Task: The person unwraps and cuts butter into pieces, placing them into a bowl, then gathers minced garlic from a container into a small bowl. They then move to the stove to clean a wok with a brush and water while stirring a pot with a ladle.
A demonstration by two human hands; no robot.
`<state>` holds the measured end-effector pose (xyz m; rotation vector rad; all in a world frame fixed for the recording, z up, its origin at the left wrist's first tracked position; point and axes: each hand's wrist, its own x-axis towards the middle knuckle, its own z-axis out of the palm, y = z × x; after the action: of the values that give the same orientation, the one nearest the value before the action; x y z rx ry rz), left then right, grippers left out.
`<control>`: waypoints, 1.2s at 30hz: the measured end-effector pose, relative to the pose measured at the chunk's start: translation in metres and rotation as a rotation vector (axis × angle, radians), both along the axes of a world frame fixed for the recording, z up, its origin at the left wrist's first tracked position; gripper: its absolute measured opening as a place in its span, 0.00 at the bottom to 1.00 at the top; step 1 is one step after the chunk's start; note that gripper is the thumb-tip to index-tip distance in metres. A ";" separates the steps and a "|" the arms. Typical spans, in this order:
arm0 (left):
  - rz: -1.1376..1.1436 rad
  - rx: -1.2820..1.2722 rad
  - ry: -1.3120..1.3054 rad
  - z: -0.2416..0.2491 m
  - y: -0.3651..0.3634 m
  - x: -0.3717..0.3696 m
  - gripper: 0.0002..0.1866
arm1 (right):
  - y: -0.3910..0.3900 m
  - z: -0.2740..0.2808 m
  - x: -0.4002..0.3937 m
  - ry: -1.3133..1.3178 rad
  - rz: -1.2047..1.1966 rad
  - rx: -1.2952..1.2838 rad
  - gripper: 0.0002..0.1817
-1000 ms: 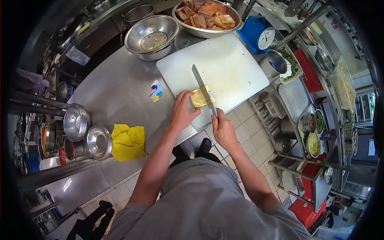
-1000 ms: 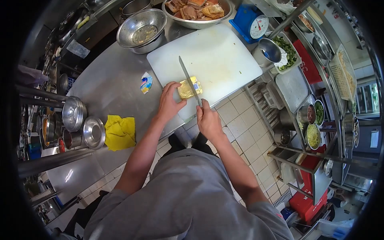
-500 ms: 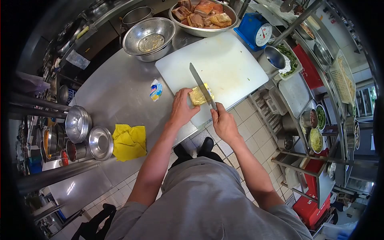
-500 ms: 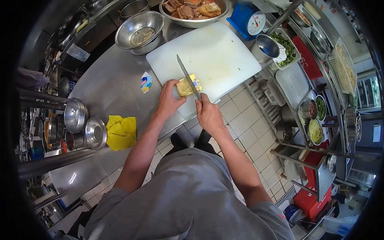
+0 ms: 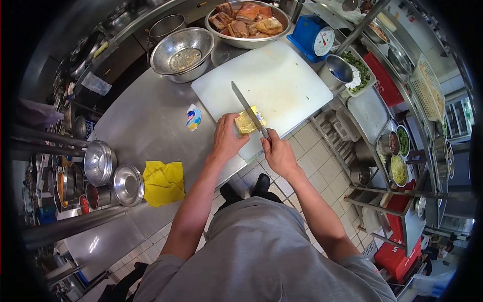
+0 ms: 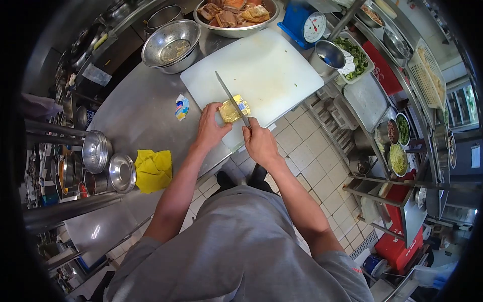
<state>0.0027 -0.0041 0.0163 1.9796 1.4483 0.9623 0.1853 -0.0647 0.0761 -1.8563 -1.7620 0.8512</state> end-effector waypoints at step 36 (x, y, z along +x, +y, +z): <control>-0.463 0.150 0.577 0.058 0.111 0.092 0.23 | -0.009 -0.027 0.027 0.003 0.017 -0.227 0.11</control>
<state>0.0952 0.1072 0.0739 2.6874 1.1020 0.3116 0.2121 -0.0737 0.0495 -1.9801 -1.7428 1.0996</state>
